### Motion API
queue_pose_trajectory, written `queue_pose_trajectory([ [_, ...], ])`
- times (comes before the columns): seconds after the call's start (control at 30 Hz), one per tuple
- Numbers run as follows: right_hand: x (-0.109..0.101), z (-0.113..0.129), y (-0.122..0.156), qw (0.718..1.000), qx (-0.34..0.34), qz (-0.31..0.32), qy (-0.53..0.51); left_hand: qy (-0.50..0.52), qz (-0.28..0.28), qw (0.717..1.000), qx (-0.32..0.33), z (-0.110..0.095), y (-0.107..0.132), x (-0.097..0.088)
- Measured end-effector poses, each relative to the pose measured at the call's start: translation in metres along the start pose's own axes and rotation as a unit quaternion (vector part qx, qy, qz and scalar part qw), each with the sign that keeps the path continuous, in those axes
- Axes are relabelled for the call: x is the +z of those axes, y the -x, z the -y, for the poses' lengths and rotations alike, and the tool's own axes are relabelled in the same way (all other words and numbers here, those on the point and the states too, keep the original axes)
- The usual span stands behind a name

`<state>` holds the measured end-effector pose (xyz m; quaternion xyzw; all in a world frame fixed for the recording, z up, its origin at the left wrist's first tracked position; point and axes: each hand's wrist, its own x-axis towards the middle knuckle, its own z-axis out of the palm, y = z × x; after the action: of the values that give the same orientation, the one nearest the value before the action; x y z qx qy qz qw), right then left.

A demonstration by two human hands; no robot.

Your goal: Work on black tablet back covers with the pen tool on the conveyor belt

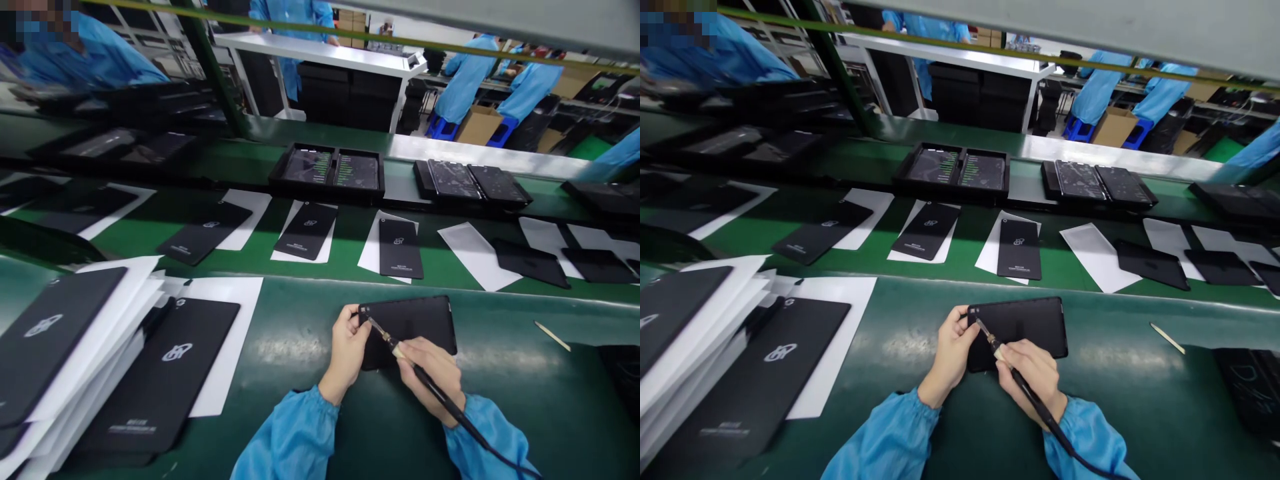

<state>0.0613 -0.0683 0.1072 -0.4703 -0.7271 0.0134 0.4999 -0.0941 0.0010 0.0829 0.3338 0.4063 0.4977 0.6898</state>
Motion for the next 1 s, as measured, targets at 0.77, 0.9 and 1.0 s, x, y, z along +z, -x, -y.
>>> queue_pose_trajectory([
  [0.77, -0.122, -0.196, -0.084, 0.946, 0.096, 0.055, 0.306, -0.026, 0.057, 0.998, -0.03, 0.001, -0.004, -0.001],
  [0.9, -0.104, -0.2, -0.107, 0.948, 0.102, 0.027, 0.301, -0.027, 0.052, 0.998, -0.024, 0.001, -0.005, -0.002],
  [1.0, -0.052, -0.18, -0.101, 0.957, 0.095, 0.032, 0.273, -0.03, 0.053, 0.998, -0.021, 0.002, -0.006, -0.003],
])
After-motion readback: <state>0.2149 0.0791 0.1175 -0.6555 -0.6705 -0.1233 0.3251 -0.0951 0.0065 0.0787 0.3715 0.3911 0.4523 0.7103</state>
